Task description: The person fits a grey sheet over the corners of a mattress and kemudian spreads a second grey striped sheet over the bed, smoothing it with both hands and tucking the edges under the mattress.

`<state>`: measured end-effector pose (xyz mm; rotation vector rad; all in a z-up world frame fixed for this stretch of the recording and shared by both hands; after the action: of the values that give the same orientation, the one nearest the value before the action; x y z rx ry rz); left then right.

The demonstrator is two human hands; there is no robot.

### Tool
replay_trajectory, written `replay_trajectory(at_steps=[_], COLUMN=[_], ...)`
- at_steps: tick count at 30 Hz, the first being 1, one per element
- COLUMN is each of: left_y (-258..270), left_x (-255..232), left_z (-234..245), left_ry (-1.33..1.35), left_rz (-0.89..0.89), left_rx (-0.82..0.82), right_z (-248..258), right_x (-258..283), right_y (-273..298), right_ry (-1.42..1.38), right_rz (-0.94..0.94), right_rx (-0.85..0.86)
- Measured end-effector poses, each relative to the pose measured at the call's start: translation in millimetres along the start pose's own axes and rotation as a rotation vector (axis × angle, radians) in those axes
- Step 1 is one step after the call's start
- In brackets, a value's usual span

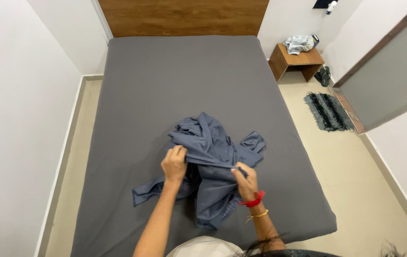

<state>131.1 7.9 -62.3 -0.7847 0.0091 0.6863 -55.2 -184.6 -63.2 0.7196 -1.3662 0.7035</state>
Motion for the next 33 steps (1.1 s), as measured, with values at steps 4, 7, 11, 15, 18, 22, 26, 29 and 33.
replay_trajectory(at_steps=[4,7,11,15,18,22,26,29,33], left_y=[20.4,34.1,58.3,57.8,43.9,9.6,-14.5,-11.8,9.6], left_x=[62.5,105.5,137.6,111.0,53.6,-59.8,-111.4,-81.4,-36.6], left_z=[-1.1,8.7,-7.6,-31.1,-28.3,-19.3,10.4,26.5,9.7], left_ry=[-0.122,-0.217,-0.059,0.223,0.462,0.639,0.729,0.616,0.326], left_rz=[0.196,0.284,0.600,0.512,0.427,0.333,0.118,0.053,0.105], left_rx=[0.030,0.013,0.061,0.033,-0.031,0.234,0.262,0.146,0.215], right_z=[92.4,170.3,215.9,212.6,160.5,30.6,-23.0,2.6,-6.5], right_x=[20.9,42.8,26.1,-36.0,-48.3,-24.5,-10.1,24.2,62.5], right_y=[0.7,4.8,-14.2,-26.4,-22.7,-10.1,-6.5,-1.4,8.9], right_ry=[-0.177,-0.496,-0.187,-0.207,-0.110,0.421,0.642,0.495,0.516], right_rz=[0.045,0.341,0.301,0.021,-0.034,0.177,0.291,0.363,0.483], right_rx=[-0.269,-0.419,-0.619,-0.795,-0.640,-0.081,-0.015,-0.125,-0.096])
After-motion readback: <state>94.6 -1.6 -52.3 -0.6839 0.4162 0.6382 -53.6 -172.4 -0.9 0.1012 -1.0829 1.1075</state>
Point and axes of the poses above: each hand's wrist, its own y-axis away from the middle knuckle, its own z-axis out of the back of the hand, x = y × z, the point moved 7 cm from there along -y, towards the middle knuckle, and after that the axes turned 9 degrees about -z, right-handed, at the moved point
